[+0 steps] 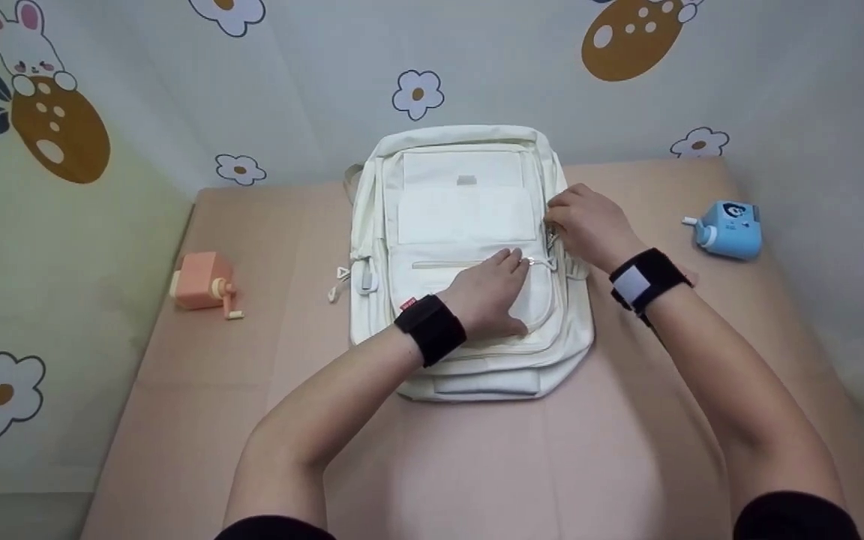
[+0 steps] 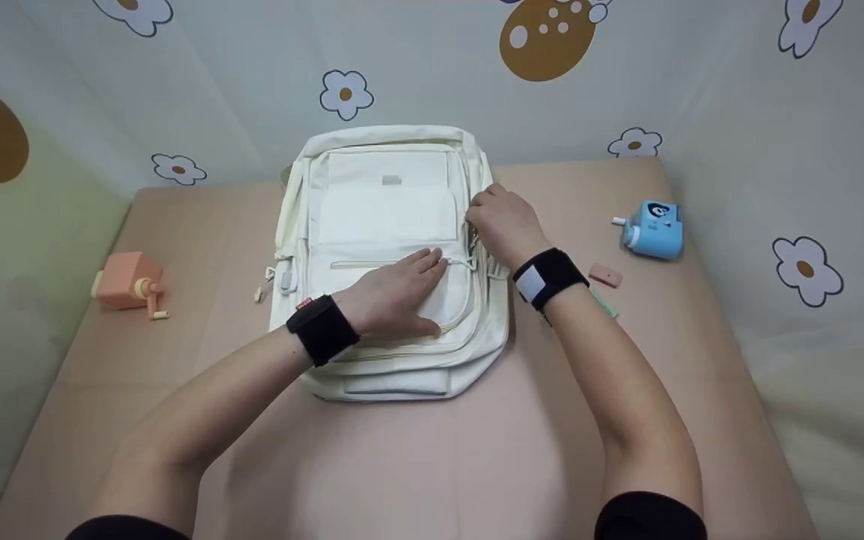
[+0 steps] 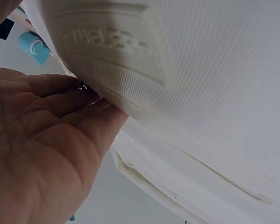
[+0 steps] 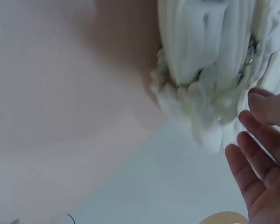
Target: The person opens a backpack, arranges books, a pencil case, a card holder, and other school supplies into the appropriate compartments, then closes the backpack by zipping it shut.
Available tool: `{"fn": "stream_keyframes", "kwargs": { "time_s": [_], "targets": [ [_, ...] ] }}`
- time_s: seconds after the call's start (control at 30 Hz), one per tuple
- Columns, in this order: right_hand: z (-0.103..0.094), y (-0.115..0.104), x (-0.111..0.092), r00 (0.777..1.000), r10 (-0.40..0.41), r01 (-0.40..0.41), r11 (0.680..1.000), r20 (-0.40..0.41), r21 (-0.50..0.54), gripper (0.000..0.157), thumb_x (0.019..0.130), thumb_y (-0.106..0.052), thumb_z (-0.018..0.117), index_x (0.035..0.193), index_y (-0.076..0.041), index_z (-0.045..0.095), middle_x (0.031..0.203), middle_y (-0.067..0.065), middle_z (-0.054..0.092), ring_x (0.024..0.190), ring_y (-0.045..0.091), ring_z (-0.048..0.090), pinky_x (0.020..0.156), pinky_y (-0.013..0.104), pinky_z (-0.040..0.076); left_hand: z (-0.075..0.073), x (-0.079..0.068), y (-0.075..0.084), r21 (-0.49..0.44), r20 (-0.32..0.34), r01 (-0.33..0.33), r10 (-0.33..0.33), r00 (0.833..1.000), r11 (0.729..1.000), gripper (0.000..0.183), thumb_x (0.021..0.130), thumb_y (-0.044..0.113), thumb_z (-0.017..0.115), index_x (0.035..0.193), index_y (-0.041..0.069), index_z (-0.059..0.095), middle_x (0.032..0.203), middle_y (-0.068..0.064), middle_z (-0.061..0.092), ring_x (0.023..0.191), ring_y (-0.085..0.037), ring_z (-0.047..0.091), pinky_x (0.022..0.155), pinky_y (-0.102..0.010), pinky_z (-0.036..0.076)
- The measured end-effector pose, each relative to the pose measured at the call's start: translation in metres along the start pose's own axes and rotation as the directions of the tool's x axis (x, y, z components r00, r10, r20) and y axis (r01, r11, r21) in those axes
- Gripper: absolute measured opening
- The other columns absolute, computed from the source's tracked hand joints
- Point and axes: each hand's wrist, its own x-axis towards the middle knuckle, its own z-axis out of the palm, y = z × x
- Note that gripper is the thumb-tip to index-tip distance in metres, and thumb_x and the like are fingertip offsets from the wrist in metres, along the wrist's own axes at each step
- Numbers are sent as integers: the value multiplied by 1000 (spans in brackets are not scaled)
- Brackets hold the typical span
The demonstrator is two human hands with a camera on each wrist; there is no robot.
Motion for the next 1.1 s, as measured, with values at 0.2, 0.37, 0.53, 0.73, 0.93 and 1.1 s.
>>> {"fn": "stream_keyframes", "kwargs": {
  "time_s": [0.2, 0.37, 0.53, 0.73, 0.93, 1.1],
  "targets": [
    [-1, 10, 2, 996, -70, 72, 996, 47, -50, 14, 90, 1, 74, 102, -6, 78, 113, 15, 70, 111, 36, 58, 91, 49, 53, 0, 1, 1, 3, 4, 4, -4, 1000, 1000, 105, 86, 55, 77, 159, -2, 28, 165, -19, 26, 153, -31, 22, 122, -34, 20],
    [5, 16, -4, 996, -94, 94, 995, -9, -45, 11, 89, -2, 76, 99, -6, 75, 107, 13, 69, 104, 34, 58, 82, 47, 54, -1, 1, 1, 22, 16, -1, 1, 1000, 1000, 103, 87, 55, 75, 159, -2, 27, 166, -19, 25, 153, -31, 22, 123, -33, 19],
    [11, 15, -10, 999, -36, 36, 999, -4, -17, 5, 94, -3, 71, 97, 0, 69, 98, 15, 67, 93, 33, 56, 78, 45, 52, 0, 1, 1, 30, 20, -2, 1, 1000, 1000, 104, 87, 55, 74, 159, -2, 26, 166, -19, 24, 154, -31, 21, 123, -32, 18],
    [13, 11, -16, 999, 37, -37, 997, 9, 62, 7, 95, -2, 69, 101, 1, 68, 93, 16, 67, 87, 35, 57, 77, 46, 49, 0, 1, 1, 26, 15, -4, 4, 1000, 1000, 104, 88, 56, 74, 159, -3, 26, 166, -20, 24, 154, -31, 21, 123, -33, 19],
    [10, 8, -23, 999, 47, -47, 997, -7, 56, 8, 94, -5, 71, 99, -1, 75, 94, 14, 70, 84, 31, 56, 73, 43, 49, 1, 0, 1, 25, 10, -5, 5, 1000, 1000, 103, 88, 55, 74, 158, -3, 27, 166, -20, 24, 153, -32, 21, 123, -34, 20],
    [5, 7, -31, 997, 81, -82, 996, 17, 45, 9, 93, -5, 72, 100, -1, 76, 96, 13, 72, 86, 30, 55, 74, 42, 49, 1, 0, 1, 21, 12, -6, 6, 1000, 1000, 103, 88, 55, 74, 159, -3, 26, 165, -21, 24, 154, -32, 21, 123, -34, 19]
  ]
}}
